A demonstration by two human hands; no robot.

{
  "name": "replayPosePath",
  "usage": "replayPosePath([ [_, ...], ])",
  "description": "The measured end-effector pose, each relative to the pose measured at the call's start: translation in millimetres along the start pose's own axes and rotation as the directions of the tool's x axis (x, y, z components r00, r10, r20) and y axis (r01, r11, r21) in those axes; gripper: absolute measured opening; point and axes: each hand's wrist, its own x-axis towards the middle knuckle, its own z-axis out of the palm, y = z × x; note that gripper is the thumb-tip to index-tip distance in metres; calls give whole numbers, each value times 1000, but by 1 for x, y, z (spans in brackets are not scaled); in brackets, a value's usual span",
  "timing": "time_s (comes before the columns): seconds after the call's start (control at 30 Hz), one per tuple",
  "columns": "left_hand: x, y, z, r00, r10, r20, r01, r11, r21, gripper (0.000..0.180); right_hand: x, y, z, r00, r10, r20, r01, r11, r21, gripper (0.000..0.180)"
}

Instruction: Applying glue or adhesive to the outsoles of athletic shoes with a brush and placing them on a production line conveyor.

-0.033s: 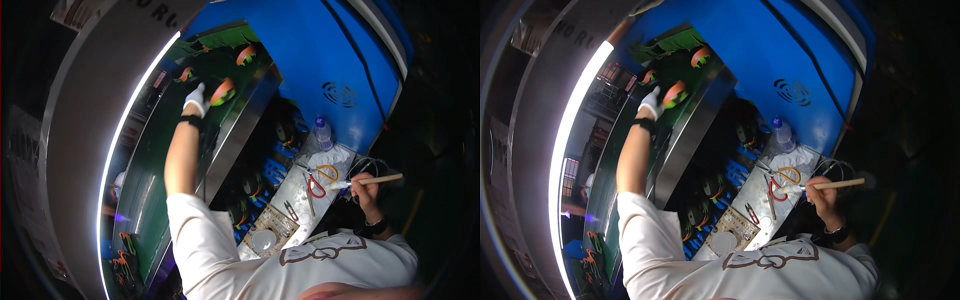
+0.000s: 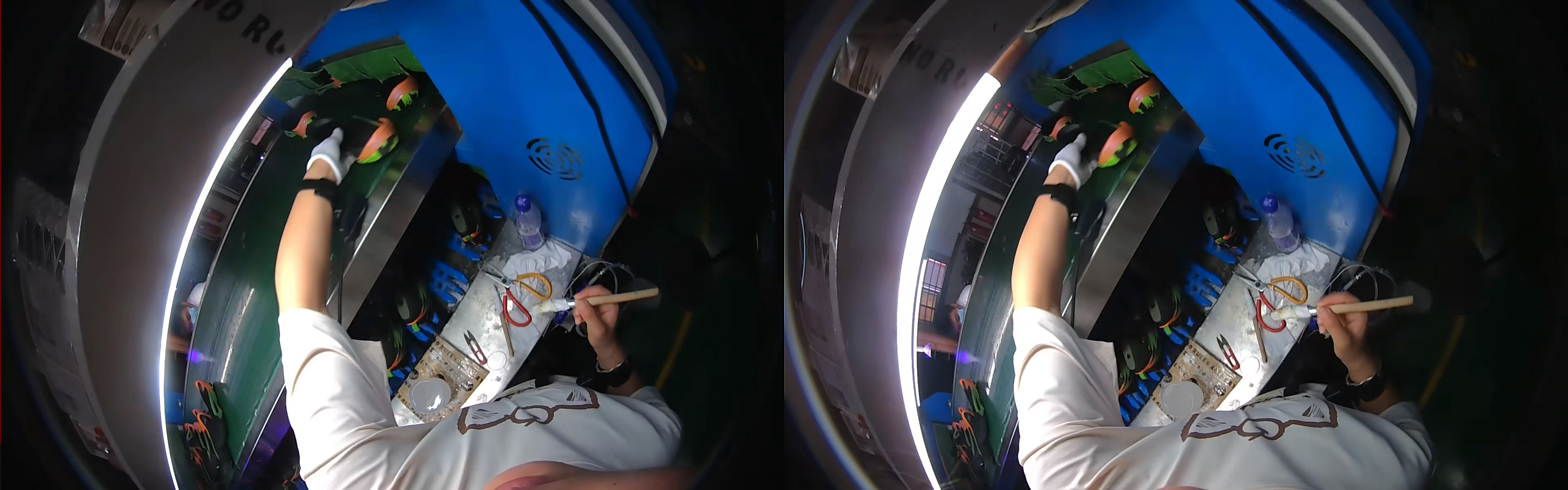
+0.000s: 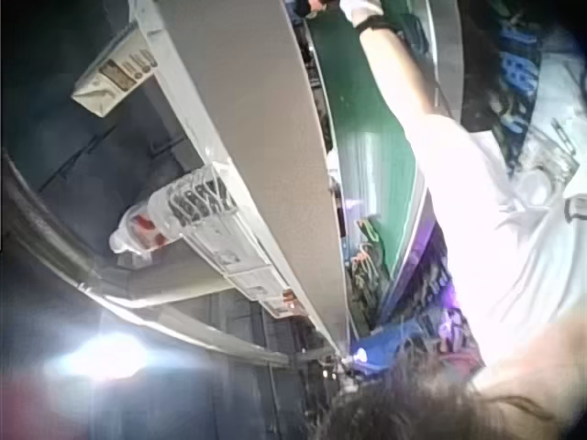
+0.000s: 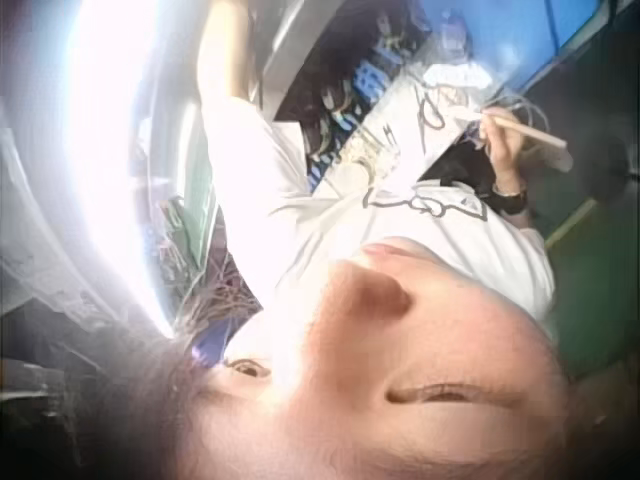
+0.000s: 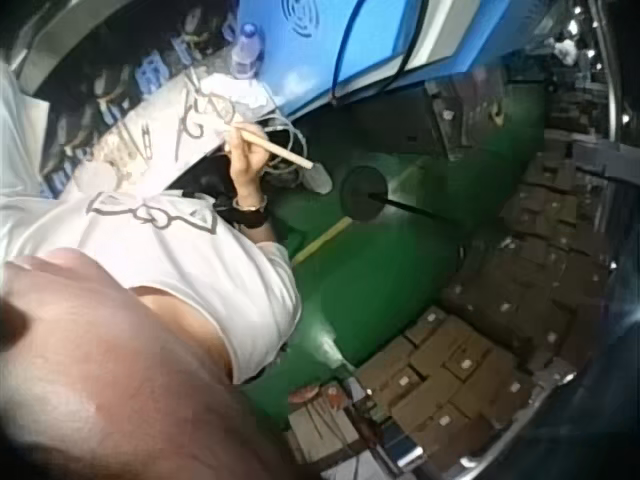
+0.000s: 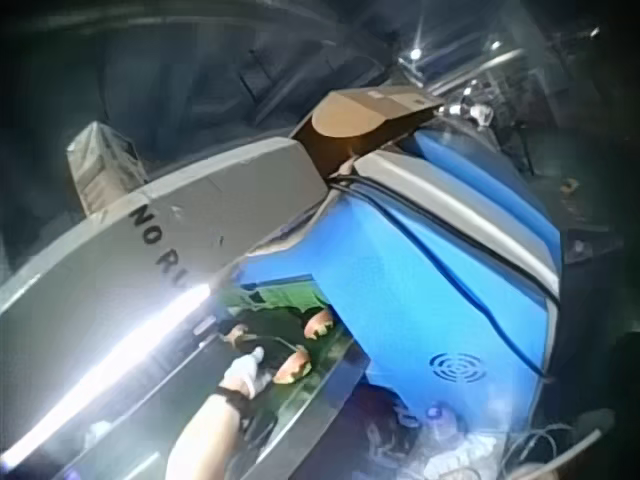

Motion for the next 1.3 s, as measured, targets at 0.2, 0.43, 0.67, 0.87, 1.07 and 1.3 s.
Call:
replayPosePath([
  [0.2,-49,13,-22,973,-216,-78,226,845,485,61,23,15,21,991,79,112,-88,993,82,10],
  [0.43,-223,2,-296,849,113,-516,342,627,700,57,47,30,96,877,125,464,-182,980,80,12],
  [0.67,-427,-34,-439,261,310,-914,928,181,326,49,11,39,175,778,180,602,-267,962,57,11],
  [0.87,-478,-74,-506,290,381,-878,947,21,322,36,-23,38,201,765,218,606,-284,959,15,12],
  [1.07,-495,-92,-533,430,529,-731,903,-269,336,31,-48,42,221,737,268,621,-341,940,-1,11],
  [1.3,-514,-85,-481,641,352,-682,743,-61,667,32,-59,38,240,656,293,696,-380,925,-32,10],
])
